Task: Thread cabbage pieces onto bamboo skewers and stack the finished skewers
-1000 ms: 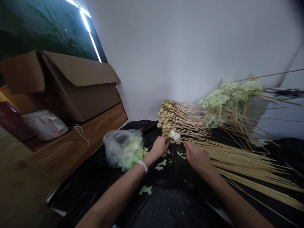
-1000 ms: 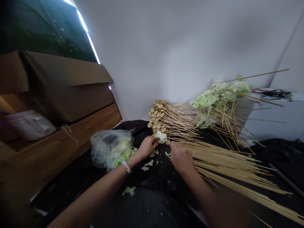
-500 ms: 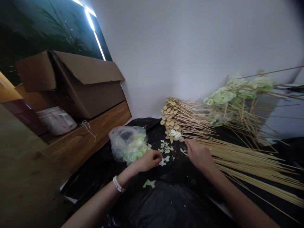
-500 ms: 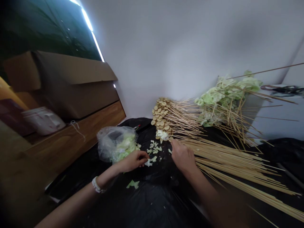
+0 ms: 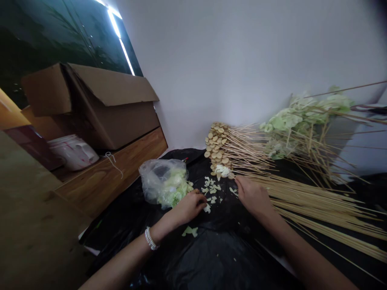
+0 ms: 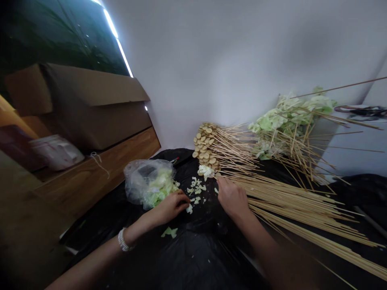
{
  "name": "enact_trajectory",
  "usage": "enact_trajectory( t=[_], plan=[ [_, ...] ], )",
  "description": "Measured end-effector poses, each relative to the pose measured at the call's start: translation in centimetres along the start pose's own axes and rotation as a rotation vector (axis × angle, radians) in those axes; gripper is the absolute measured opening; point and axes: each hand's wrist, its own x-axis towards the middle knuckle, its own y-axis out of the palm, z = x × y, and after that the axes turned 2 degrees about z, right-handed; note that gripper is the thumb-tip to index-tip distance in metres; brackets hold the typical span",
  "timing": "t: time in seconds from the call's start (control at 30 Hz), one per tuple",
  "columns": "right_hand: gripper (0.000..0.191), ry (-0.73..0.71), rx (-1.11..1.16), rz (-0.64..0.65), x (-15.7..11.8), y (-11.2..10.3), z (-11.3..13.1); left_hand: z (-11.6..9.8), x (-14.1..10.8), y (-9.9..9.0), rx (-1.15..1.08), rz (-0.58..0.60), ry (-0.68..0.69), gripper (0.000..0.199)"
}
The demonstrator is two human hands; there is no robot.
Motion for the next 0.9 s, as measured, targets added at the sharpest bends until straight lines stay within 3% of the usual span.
enact_trajectory(
  t=[0.37, 0.67, 0.9],
  plan=[
    [0.026, 0.018, -0.010, 0.043, -0.09, -0.08, 0.19, 0.52, -0.04, 0.74, -0.025, -0.044, -0.040, 0.011],
    [0.028, -0.007, -0.004, 0.025, -0.07, 0.19, 0.03, 0.06, -0.25, 0.46, -0.132, 0.027, -0.072, 0.019],
    [0.028, -0.011, 0.028, 0.007, -0.05, 0.22, -0.07, -0.22, -0.14, 0.01, -0.202, -0.082, -0.066, 0.006]
  ],
)
